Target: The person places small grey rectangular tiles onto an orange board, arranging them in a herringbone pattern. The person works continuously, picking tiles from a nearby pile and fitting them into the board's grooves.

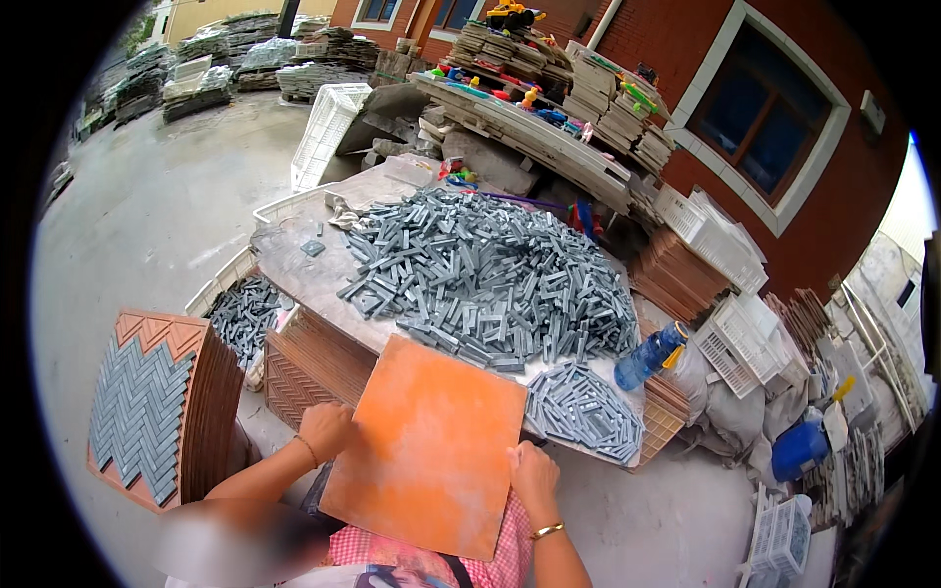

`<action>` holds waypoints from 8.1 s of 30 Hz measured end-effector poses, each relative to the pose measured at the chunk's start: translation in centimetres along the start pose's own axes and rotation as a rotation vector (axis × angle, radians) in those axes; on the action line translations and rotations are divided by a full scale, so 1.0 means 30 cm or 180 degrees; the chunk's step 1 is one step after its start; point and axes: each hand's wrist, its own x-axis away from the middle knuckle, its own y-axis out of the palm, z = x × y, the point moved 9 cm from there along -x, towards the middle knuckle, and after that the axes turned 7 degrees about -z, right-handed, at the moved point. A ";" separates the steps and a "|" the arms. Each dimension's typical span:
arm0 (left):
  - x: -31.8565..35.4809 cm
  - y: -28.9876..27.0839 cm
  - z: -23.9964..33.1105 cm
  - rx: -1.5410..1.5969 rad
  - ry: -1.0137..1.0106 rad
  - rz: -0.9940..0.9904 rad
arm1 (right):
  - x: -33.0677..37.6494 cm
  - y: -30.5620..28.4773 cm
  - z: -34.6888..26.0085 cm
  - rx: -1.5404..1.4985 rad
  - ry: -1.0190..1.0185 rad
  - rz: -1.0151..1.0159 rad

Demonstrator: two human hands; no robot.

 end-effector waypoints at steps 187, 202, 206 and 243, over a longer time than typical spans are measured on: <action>0.228 -0.425 0.167 0.4930 0.1653 0.0598 | 0.302 -0.318 -0.108 -0.5410 -0.1149 0.0504; -0.717 -0.079 -0.043 0.3719 0.0488 0.1029 | -0.560 0.027 0.155 -0.2738 -0.0365 0.1027; -0.789 -0.079 -0.091 0.3406 -0.0194 0.1172 | -0.653 0.060 0.176 -0.3130 -0.0461 0.0977; -0.265 0.092 0.244 -0.0347 0.1731 0.0178 | -0.290 0.179 -0.051 -0.0108 -0.0981 -0.0276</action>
